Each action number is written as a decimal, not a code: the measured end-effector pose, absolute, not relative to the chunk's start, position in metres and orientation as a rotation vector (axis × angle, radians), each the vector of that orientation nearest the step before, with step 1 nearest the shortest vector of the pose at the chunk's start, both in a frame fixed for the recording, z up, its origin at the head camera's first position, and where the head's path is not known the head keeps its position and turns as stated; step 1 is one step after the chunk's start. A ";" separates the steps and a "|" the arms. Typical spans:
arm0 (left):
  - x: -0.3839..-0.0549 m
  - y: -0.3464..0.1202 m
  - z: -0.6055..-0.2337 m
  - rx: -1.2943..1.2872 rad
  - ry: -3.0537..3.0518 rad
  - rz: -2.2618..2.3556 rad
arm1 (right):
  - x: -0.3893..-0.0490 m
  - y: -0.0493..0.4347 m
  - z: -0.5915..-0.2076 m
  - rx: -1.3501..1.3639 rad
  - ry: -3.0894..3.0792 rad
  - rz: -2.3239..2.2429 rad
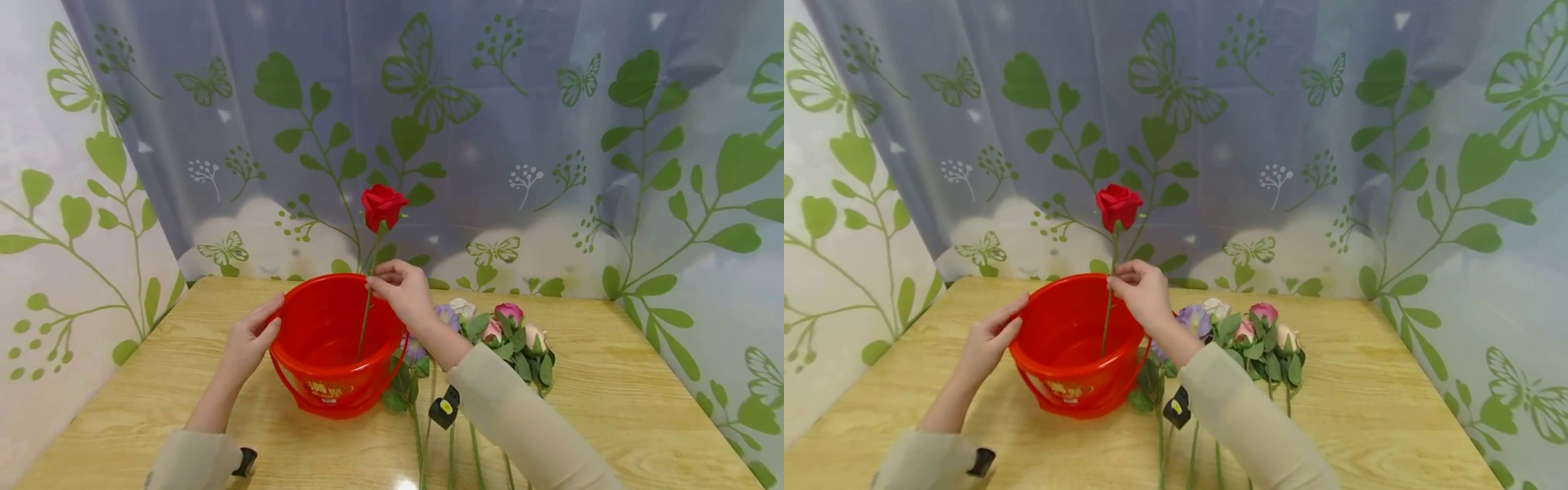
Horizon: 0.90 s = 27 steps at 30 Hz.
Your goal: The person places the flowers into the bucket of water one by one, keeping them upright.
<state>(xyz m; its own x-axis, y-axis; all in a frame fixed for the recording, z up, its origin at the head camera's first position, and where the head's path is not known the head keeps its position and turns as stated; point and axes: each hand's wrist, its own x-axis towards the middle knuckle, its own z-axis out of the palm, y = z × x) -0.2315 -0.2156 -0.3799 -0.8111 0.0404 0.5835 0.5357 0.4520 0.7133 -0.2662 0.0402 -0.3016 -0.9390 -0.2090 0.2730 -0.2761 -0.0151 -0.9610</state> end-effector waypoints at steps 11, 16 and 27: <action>-0.232 -0.214 -0.379 -0.474 -2.215 -1.338 | -0.269 0.035 -0.304 0.522 -2.240 2.056; -0.223 -0.209 -0.369 -0.467 -2.219 -1.333 | -0.267 0.031 -0.303 0.530 -2.278 2.038; -0.229 -0.212 -0.377 -0.453 -2.222 -1.337 | -0.268 0.025 -0.308 0.548 -2.347 1.959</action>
